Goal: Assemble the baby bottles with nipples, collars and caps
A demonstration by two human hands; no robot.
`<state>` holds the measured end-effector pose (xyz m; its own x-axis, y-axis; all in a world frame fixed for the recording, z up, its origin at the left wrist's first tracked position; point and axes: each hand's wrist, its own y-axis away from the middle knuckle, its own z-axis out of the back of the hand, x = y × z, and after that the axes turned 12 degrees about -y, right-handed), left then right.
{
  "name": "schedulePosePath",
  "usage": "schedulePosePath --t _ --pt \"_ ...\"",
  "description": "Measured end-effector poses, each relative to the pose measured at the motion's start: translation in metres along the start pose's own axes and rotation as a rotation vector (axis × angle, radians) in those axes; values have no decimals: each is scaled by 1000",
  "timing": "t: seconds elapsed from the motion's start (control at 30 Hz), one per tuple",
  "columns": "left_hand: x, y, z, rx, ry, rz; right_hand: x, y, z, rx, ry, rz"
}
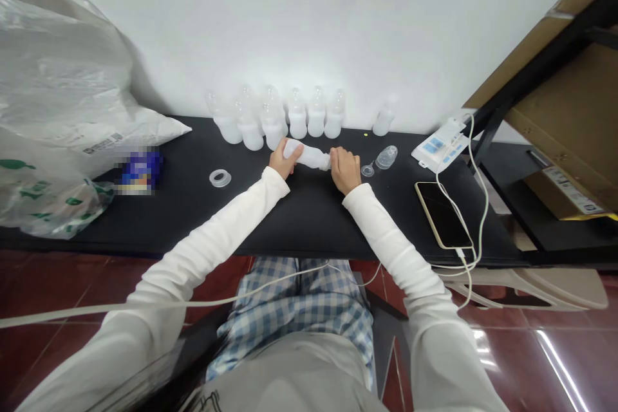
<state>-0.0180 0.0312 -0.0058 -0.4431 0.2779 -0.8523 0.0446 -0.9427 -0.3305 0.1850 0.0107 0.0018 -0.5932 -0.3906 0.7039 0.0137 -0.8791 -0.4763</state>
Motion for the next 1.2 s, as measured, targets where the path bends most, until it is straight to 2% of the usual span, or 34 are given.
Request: schedulePosePath --t 0.13,0.3,0.37,0.47,0.57,0.73,0.83,0.9,1.07,1.2 --pt "-5 -2 0 27 67 155 11 2 4 66 66 121" --pt "-7 0 0 69 90 151 11 3 2 74 21 158" --pt "-8 3 1 97 51 47 6 2 1 41 -4 112" --pt "-10 7 1 116 -47 -260 -2 -1 2 4 -68 -7" --pt "-10 9 1 195 -156 -529 -10 -6 7 -57 -177 -149" --pt "-3 8 -3 233 -214 -754 -18 -11 11 -71 -205 -262" --pt "-2 7 -5 207 -264 -841 -17 -12 9 22 -181 -289" --pt "-3 7 -7 141 -314 -896 -15 -11 9 118 -148 -273" --pt "-2 9 -15 -48 -367 -1004 -11 -12 16 338 30 -84" --pt "-3 11 -17 -142 -335 -1064 -2 -13 20 449 39 -140"
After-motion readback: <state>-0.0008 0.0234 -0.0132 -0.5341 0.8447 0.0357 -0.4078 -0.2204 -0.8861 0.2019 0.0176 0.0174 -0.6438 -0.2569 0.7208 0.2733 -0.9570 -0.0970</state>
